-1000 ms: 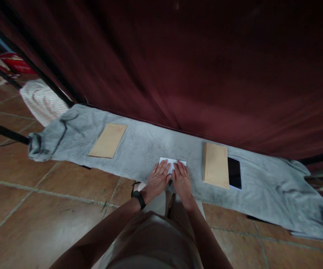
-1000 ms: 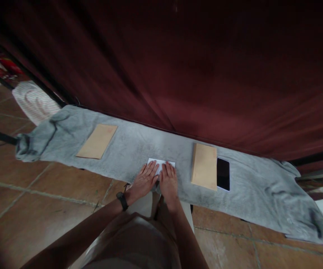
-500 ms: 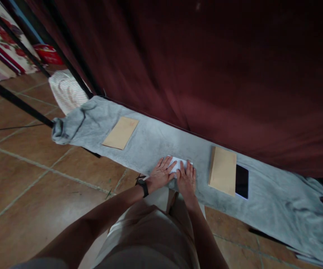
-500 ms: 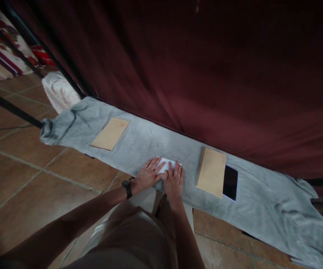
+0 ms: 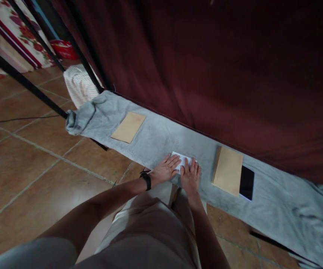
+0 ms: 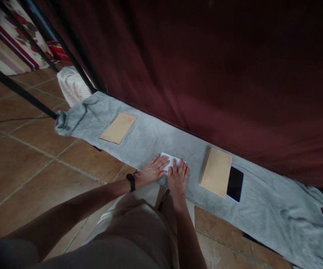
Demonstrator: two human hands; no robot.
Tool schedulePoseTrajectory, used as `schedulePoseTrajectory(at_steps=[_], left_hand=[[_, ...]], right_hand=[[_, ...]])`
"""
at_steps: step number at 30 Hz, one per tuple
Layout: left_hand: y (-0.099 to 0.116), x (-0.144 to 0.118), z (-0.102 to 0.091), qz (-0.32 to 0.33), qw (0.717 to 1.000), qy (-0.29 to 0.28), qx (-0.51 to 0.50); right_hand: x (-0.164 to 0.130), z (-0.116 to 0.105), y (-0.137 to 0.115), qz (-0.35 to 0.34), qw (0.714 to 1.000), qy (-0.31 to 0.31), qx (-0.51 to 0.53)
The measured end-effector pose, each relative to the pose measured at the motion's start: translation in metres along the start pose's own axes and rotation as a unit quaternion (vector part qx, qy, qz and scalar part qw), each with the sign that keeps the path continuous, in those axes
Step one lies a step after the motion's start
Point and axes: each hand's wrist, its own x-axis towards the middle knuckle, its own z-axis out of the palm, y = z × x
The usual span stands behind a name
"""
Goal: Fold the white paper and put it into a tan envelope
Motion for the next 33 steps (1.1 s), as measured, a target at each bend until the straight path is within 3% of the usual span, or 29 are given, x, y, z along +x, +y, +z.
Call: schedulePoseTrajectory(at_steps=[7,16,27,33], left_hand=[[-0.004,-0.008,-0.004,0.074,0.996,0.01,-0.044],[-0.006,-0.013,-0.006,0.103,0.994,-0.022,-0.004],[-0.013,-0.022,-0.015,0.076,0.996,-0.039,-0.013],[-0.028,-0.03,-0.021,0.04,0.999,-0.006,-0.015]], right_hand=[[0.0,0.004,0.002,0.005,1.0,-0.016,-0.025],[0.0,0.004,0.002,0.004,0.998,-0.027,-0.058],[-0.005,0.002,0.018,-0.021,0.997,0.014,-0.071],[-0.01,0.008,0.025,-0.013,0.996,0.036,-0.076]])
